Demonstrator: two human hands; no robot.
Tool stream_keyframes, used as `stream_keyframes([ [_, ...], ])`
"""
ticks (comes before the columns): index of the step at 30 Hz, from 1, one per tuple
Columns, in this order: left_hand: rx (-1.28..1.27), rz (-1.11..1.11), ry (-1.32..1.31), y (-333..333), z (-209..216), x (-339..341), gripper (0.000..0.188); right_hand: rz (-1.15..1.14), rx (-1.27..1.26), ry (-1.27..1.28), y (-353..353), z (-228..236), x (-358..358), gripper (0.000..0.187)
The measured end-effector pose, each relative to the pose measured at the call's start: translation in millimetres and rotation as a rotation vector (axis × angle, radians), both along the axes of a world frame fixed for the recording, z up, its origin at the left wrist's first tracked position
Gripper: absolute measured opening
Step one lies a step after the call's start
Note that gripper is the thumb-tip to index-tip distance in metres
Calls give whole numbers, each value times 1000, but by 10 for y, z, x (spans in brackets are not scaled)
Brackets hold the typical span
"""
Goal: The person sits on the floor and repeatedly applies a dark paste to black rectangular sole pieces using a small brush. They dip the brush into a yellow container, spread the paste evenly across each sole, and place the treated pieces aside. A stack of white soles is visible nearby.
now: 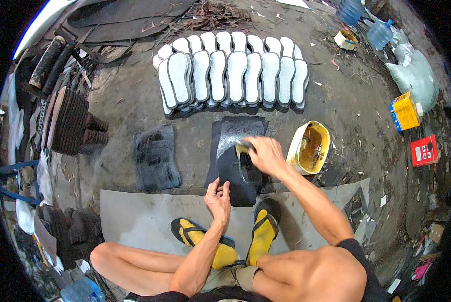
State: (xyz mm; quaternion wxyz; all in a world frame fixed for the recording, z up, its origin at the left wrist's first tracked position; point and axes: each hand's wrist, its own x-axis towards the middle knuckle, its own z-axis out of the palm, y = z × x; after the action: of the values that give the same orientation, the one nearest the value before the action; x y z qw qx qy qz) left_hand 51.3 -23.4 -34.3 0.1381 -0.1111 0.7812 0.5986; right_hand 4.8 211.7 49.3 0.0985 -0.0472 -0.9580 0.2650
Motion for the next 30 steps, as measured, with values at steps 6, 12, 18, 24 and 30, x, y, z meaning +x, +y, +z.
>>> stream_keyframes([
  [6, -312, -144, 324, 27, 59, -57, 28, 690, 156, -254, -621, -145, -564, 30],
  [12, -184, -221, 255, 25, 88, -80, 42, -8, 189, -107, -71, -71, -567, 28],
  [18, 223, 97, 8, -281, 81, -308, 30, 422, 220, -35, -546, -321, 494, 24],
  [24, 0, -217, 0, 28, 149, -558, 62, 90, -235, -88, -273, 128, 917, 39],
  [30, -382, -188, 124, 434, 171, -484, 72, -514, -787, 199, 516, 682, 660, 40],
])
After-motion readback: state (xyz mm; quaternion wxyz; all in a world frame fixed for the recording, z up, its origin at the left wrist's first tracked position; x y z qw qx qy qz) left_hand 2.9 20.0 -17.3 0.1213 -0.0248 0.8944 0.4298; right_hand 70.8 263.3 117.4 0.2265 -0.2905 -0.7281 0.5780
